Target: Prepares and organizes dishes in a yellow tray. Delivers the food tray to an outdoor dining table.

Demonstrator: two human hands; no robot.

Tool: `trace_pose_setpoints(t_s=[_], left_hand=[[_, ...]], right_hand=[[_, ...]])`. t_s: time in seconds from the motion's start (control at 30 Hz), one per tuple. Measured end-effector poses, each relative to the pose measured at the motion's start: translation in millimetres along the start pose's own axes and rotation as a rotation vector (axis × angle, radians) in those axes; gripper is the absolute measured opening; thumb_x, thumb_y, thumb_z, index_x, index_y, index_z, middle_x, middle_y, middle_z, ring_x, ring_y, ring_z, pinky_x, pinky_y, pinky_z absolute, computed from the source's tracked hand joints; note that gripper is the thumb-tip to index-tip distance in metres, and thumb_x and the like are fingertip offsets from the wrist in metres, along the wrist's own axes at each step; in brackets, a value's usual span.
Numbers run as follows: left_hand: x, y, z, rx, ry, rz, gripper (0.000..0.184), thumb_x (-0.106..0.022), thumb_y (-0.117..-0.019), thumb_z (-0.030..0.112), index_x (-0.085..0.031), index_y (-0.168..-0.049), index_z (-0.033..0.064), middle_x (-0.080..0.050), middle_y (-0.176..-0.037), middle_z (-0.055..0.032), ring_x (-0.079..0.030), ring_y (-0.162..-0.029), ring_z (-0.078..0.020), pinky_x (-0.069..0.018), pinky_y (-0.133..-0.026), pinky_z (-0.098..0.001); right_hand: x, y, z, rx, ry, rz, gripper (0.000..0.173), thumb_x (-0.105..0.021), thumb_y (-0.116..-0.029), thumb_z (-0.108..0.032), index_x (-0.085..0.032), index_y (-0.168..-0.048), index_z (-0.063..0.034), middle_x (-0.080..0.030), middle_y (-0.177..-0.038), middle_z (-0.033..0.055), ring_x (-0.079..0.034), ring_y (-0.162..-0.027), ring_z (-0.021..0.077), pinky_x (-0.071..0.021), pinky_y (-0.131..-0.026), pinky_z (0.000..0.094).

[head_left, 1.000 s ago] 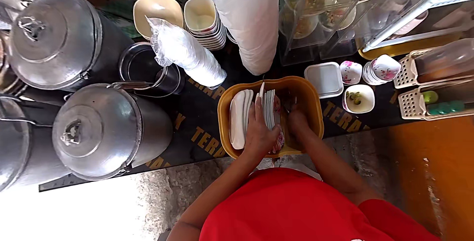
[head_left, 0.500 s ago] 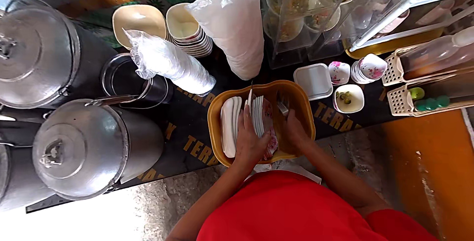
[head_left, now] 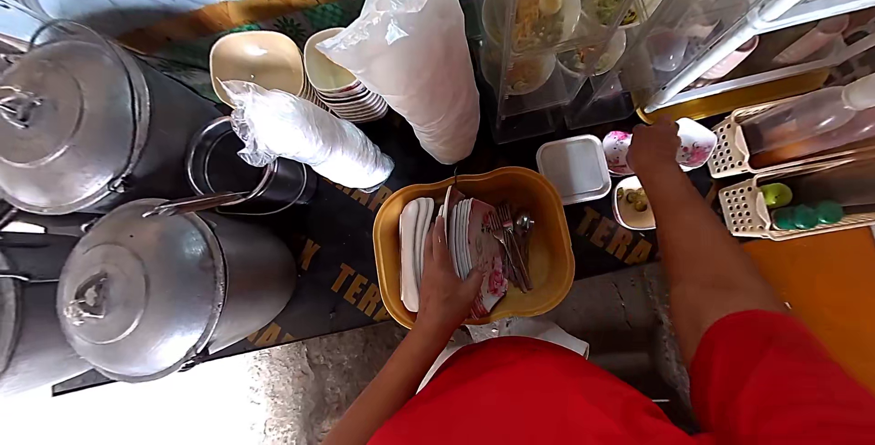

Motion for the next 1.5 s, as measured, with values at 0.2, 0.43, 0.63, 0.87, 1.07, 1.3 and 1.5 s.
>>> trace_pose_setpoints(t_s=[0.2,0.43,0.63,0.87,1.07,1.3,1.5], left_hand=[[-0.3,0.1,-2.4,0.036,0.005,0.003,0.100,-0.075,-0.0833,0.018,-0.018,-0.164,0.0089,-0.029,-0.164,-0.0226,-0.046,-0.142,-0.0319,-0.0458,-0.110,-0.0472],[-0.5,-0.6,-3.1,0.028,0.014,-0.012,0.101,-0.075,-0.0824,0.018,-0.017,-0.164,0.0078,-0.029,-0.165,-0.0216,-0.047,-0.141,-0.0318,-0.0467,-0.109,-0.0483],[-0.7,-1.6,-1.7,-0.004,0.013,-0.018,0.101,-0.075,-0.0822,0.018,-0.017,-0.164,0.0072,-0.027,-0.165,-0.0228,-0.047,-0.140,-0.0323,-0.0471,-0.108,-0.0474],[0.7,-3.7,0.6,-0.033,-0.015,-0.025,0.103,-0.073,-0.0802,0.020,-0.015,-0.164,0.0067,-0.031,-0.163,-0.0237,-0.042,-0.145,-0.0324,-0.0426,-0.112,-0.0489],[1.3,-2.7,-0.3,-0.014,-0.020,-0.022,0.104,-0.073,-0.0811,0.021,-0.013,-0.165,0.0072,-0.030,-0.163,-0.0232,-0.040,-0.147,-0.0312,-0.0401,-0.115,-0.0474],[1.6,-2.9,-3.4,0.008,-0.020,-0.029,0.104,-0.076,-0.0821,0.020,-0.014,-0.164,0.0077,-0.028,-0.165,-0.0222,-0.040,-0.147,-0.0330,-0.0417,-0.113,-0.0507],[3.2,1.4,-1.1,0.008,-0.004,-0.020,0.105,-0.079,-0.0831,0.015,-0.013,-0.165,0.0079,-0.026,-0.165,-0.0225,-0.040,-0.146,-0.0346,-0.0421,-0.113,-0.0536]], right_hand=[[0.3,-27.5,14.3,0.065,0.014,-0.020,0.038,-0.061,-0.1002,-0.008,-0.057,-0.130,0.0143,-0.041,-0.144,0.0436,-0.041,-0.133,0.0631,-0.0420,-0.096,0.0774],[76.3,33.1,48.0,0.230,-0.167,0.144,0.037,-0.044,-0.1099,-0.017,-0.056,-0.132,0.0100,-0.058,-0.129,0.0387,-0.055,-0.122,0.0595,-0.0403,-0.100,0.0758],[90.4,214.6,134.7,0.371,-0.224,0.564,0.032,-0.056,-0.1039,-0.016,-0.064,-0.112,0.0137,-0.068,-0.105,0.0351,-0.069,-0.094,0.0491,-0.0558,-0.084,0.0603],[63.9,216.2,146.5,0.262,-0.122,0.727,0.027,-0.052,-0.1032,-0.007,-0.065,-0.110,0.0149,-0.065,-0.113,0.0380,-0.065,-0.106,0.0560,-0.0539,-0.089,0.0620],[35.8,85.6,156.8,-0.277,-0.665,0.412,0.042,-0.060,-0.0985,-0.018,-0.057,-0.132,0.0077,-0.065,-0.123,0.0291,-0.068,-0.108,0.0399,-0.0533,-0.097,0.0554],[-1.1,18.9,168.6,-0.421,-0.764,0.306,0.039,-0.061,-0.1006,-0.024,-0.065,-0.132,-0.0022,-0.065,-0.129,0.0242,-0.066,-0.115,0.0355,-0.0501,-0.101,0.0535],[51.3,98.6,72.1,0.026,-0.622,0.346,0.051,-0.045,-0.1078,-0.031,-0.051,-0.143,0.0051,-0.058,-0.138,0.0292,-0.058,-0.127,0.0393,-0.0452,-0.110,0.0503]])
Point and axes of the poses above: each hand's wrist, its own y-axis away from the middle knuckle, its own x-axis out of the back of the hand, z = x × y, the point moved 8 cm from there along -y, towards the middle knuckle
